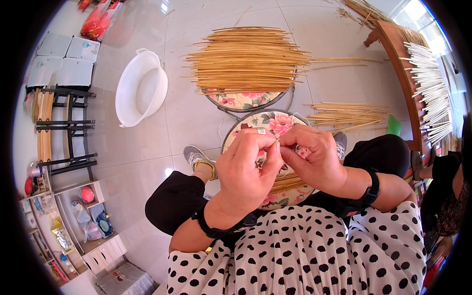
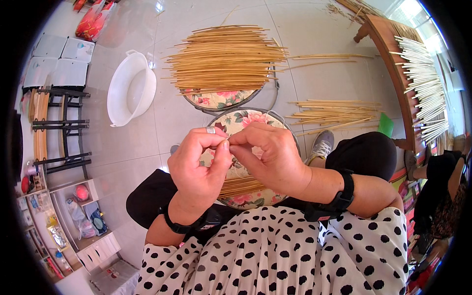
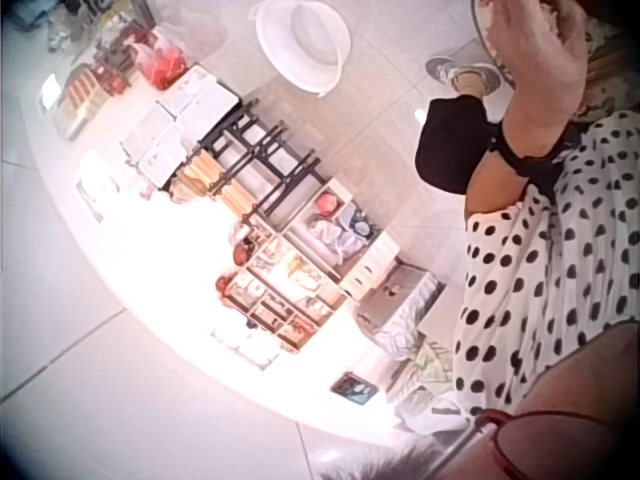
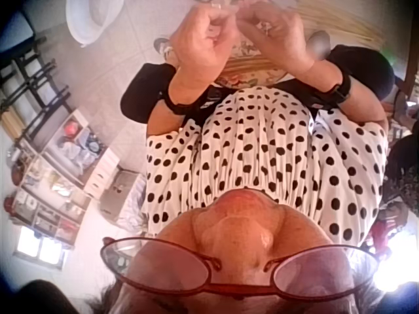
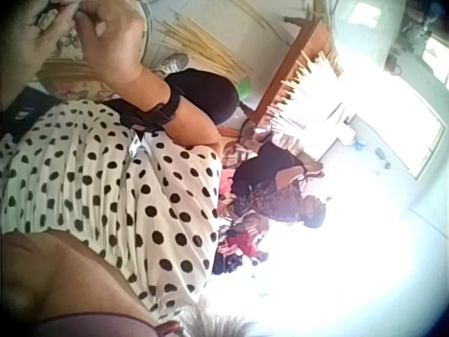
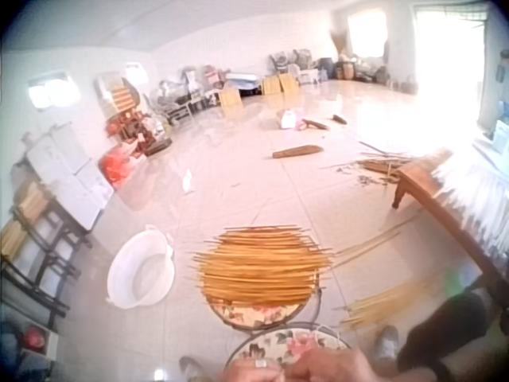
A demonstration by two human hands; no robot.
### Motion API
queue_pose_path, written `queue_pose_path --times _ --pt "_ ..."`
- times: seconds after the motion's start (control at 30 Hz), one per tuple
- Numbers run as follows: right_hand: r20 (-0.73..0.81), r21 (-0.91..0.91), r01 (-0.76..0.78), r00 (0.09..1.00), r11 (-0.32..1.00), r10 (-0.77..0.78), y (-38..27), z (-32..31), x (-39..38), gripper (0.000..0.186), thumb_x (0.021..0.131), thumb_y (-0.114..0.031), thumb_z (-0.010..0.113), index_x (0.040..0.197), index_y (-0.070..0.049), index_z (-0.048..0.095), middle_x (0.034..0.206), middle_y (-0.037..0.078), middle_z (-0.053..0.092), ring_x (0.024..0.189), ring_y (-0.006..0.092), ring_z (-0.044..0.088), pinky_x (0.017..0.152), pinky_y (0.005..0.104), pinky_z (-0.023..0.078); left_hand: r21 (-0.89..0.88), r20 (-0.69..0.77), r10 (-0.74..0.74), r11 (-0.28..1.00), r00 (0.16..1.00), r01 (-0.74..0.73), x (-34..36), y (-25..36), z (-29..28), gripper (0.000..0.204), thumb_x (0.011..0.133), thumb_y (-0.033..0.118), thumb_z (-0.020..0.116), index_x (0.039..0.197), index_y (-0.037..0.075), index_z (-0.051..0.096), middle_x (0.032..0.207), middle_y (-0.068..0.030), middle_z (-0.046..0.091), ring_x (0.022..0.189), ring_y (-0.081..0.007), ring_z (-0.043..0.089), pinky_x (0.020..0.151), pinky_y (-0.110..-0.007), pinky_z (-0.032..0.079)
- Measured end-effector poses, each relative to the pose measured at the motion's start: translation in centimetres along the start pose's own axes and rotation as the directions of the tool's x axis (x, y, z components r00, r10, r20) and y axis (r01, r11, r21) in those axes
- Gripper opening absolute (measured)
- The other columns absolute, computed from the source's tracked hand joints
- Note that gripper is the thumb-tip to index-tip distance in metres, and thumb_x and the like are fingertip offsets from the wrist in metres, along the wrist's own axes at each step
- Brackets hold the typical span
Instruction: The person ties together thin wooden sticks with white string, aligning them in a row on a small stool and then securing them one by one.
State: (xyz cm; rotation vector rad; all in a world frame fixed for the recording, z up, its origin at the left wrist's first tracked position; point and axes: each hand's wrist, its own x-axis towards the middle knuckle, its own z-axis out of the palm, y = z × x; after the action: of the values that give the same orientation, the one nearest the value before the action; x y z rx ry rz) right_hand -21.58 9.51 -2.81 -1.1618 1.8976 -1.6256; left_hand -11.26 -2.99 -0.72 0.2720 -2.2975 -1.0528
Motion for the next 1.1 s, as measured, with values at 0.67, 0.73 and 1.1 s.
queue_pose_path --times 0.67,0.73,1.1 --pt "-0.012 0.021 0.021 1.0 1.0 -0.021 0.32 0.18 -0.17 0.01 0.078 -0.001 0.07 0.088 -0.002 0.066 0.073 0.009 0.064 0.065 0.0232 0.06 0.06 0.0322 0.047 -0.065 0.029 -0.067 0.996 0.997 0.069 -0.02 -0.01 -0.05 0.012 0.079 -0.002 0.069 0.087 0.0 0.059 0.08 -0.0102 0.061 0.065 -0.0188 0.06 0.057 -0.028 0.049" --pt "-0.012 0.019 0.019 1.0 1.0 -0.019 0.33 0.2 -0.19 0.011 0.078 -0.001 0.07 0.088 -0.002 0.066 0.074 0.009 0.064 0.065 0.0233 0.06 0.06 0.0322 0.047 -0.093 0.035 -0.08 0.992 0.996 0.083 0.02 0.04 -0.04 0.012 0.08 -0.002 0.068 0.086 0.0 0.059 0.081 -0.0103 0.062 0.065 -0.0179 0.06 0.058 -0.028 0.05" --pt "-0.096 0.048 0.034 0.995 0.998 -0.03 -0.22 -0.16 0.28 0.012 0.08 0.0 0.069 0.091 -0.002 0.066 0.081 0.01 0.065 0.067 0.0189 0.062 0.06 0.029 0.049 -0.377 0.187 -0.295 0.859 0.937 0.346 0.16 -0.54 -0.31 0.006 0.091 0.003 0.058 0.091 -0.002 0.054 0.082 -0.0048 0.053 0.068 -0.0099 0.053 0.063 -0.023 0.046"
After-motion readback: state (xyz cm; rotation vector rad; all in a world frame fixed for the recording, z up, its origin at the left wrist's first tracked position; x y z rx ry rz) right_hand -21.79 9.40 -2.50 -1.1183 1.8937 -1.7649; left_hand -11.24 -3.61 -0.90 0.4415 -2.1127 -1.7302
